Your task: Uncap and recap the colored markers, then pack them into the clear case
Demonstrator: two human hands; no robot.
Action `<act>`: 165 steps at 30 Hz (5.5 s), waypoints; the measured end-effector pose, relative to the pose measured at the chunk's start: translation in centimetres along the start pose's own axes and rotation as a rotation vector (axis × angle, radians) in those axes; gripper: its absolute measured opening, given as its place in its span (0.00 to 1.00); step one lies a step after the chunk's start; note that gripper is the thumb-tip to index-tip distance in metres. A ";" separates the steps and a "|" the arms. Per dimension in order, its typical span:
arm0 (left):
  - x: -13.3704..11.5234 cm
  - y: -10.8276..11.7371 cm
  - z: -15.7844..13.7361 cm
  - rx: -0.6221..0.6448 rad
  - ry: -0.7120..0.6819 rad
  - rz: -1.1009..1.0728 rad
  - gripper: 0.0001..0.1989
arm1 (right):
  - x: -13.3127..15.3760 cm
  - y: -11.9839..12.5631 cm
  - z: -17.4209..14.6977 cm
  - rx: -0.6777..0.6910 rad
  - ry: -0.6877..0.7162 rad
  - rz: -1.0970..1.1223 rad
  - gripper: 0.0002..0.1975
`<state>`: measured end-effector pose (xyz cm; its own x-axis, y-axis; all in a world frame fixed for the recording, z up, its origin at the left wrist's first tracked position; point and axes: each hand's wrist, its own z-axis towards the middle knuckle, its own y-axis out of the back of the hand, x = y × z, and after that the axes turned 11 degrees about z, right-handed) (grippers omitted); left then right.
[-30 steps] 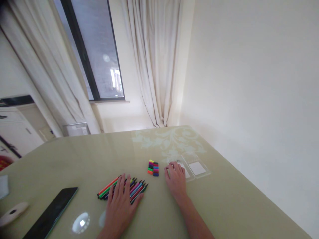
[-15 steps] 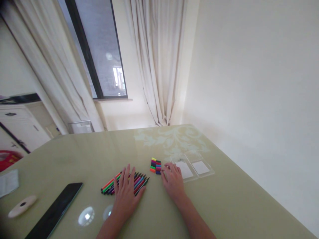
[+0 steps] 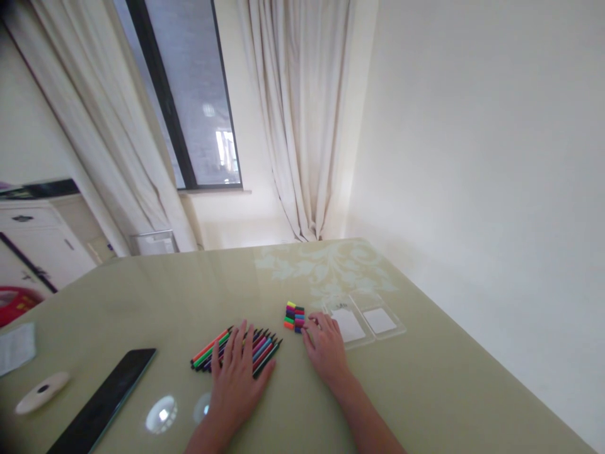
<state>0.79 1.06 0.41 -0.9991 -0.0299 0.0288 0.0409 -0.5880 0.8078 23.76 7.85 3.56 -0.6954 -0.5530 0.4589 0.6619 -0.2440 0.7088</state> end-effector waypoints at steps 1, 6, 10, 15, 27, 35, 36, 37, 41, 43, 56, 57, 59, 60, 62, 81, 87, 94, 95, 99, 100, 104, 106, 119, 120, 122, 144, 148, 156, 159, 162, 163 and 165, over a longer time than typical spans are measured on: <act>-0.1 0.1 -0.2 0.001 0.018 0.006 0.38 | 0.0 0.0 0.0 0.004 -0.001 0.001 0.07; -1.0 0.2 -1.0 0.010 0.033 0.004 0.34 | 0.3 -0.1 0.1 0.017 -0.006 -0.006 0.07; -1.3 0.0 -0.9 -0.005 0.023 -0.002 0.34 | 0.3 0.0 0.1 0.023 -0.003 -0.029 0.08; -1.2 1.1 -0.3 -0.033 -0.043 -0.059 0.28 | 0.0 -0.1 0.1 0.009 0.014 -0.029 0.07; -3.8 2.6 -0.9 0.166 -0.526 -0.464 0.10 | -0.2 0.1 0.3 -0.024 0.024 -0.016 0.09; -2.7 2.6 0.1 0.119 -0.426 -0.297 0.17 | -1.0 -0.4 0.3 -0.056 -0.017 -0.150 0.18; -2.1 2.5 0.5 0.100 -0.366 -0.280 0.17 | -1.1 -0.5 0.3 -0.057 -0.026 -0.167 0.18; -1.5 2.4 0.8 0.078 -0.308 -0.268 0.16 | -1.2 -0.6 0.3 -0.053 -0.032 -0.177 0.18; 0.0 2.1 1.5 0.053 -0.188 -0.252 0.10 | -0.8 -0.6 0.4 -0.027 -0.019 -0.152 0.15; 0.2 2.0 1.5 0.078 -0.181 -0.242 0.07 | -0.4 -0.5 0.6 -0.012 0.000 -0.125 0.12; -0.1 2.1 1.6 0.207 -0.126 -0.279 0.05 | -0.5 -0.9 6.5 0.194 -0.159 -0.291 0.10; -0.2 2.1 1.5 0.206 -0.129 -0.282 0.05 | -0.5 -1.0 7.0 0.214 -0.159 -0.296 0.11; -0.3 1.9 1.4 0.203 -0.139 -0.289 0.05 | -0.6 -1.2 7.7 0.239 -0.153 -0.304 0.11; -0.3 1.8 1.3 0.201 -0.144 -0.291 0.04 | -0.6 -1.2 8.0 0.253 -0.150 -0.312 0.11; -0.5 1.7 1.2 0.201 -0.153 -0.294 0.03 | -0.6 -1.3 8.4 0.280 -0.146 -0.331 0.11; 0.0 2.1 2.1 0.305 0.214 -0.840 0.15 | 0.5 1.7 5.2 0.145 -0.201 0.051 0.12; 0.2 2.7 2.6 0.202 0.271 -0.945 0.17 | 1.4 1.4 0.2 0.011 -0.238 0.632 0.11; 0.8 3.0 2.5 0.283 0.261 -0.969 0.18 | 2.1 1.5 -0.1 -0.041 -0.232 0.783 0.12; 0.9 3.1 2.5 0.287 0.256 -0.964 0.18 | 2.1 1.5 0.0 -0.045 -0.234 0.793 0.12; 1.2 3.4 2.6 0.290 0.218 -0.953 0.18 | 2.1 1.6 -0.2 -0.054 -0.236 0.821 0.12; 1.2 3.4 2.6 0.288 0.207 -0.955 0.17 | 2.2 1.7 -0.3 -0.051 -0.229 0.827 0.12; 1.2 3.4 2.6 0.264 0.181 -0.956 0.16 | 2.7 1.8 -0.3 -0.031 -0.195 0.844 0.09; 1.2 3.2 2.5 0.261 0.175 -0.955 0.16 | 2.9 1.8 -0.3 -0.027 -0.180 0.850 0.09; 1.0 3.5 2.5 0.267 0.128 -0.928 0.12 | 2.2 1.5 -0.7 0.114 -0.205 0.842 0.10; 1.1 3.4 2.3 0.272 0.126 -0.920 0.12 | 2.2 1.6 -0.7 0.117 -0.201 0.842 0.10; 1.1 3.2 2.1 0.267 0.124 -0.905 0.11 | 2.2 1.6 -0.7 0.130 -0.203 0.848 0.10; -4.2 5.0 -0.3 0.490 -0.190 -0.615 0.04 | 1.4 1.9 0.9 0.088 -0.132 0.360 0.11; -3.5 4.7 0.0 0.534 -0.191 -0.723 0.06 | 1.5 1.8 2.9 0.153 -0.170 0.121 0.14; 0.1 3.5 2.0 0.342 0.011 -0.491 0.08 | 1.3 0.5 7.8 0.299 -0.307 -0.122 0.13; 0.6 3.2 2.1 0.335 0.008 -0.402 0.05 | 0.9 0.1 8.6 0.325 -0.343 -0.133 0.10; 0.6 3.1 2.0 0.341 -0.001 -0.355 0.06 | 0.5 0.0 8.8 0.353 -0.357 -0.115 0.08; 0.5 3.1 1.9 0.343 0.002 -0.344 0.06 | 0.4 0.0 8.8 0.356 -0.358 -0.105 0.07; 0.5 3.1 1.9 0.351 0.014 -0.333 0.07 | 0.4 0.2 8.8 0.346 -0.354 -0.077 0.07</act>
<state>0.42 0.75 4.02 -0.9572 0.1017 -0.2711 -0.2886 -0.2594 0.9216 21.13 14.59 8.57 -0.8308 -0.2248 0.5092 0.5147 0.0378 0.8565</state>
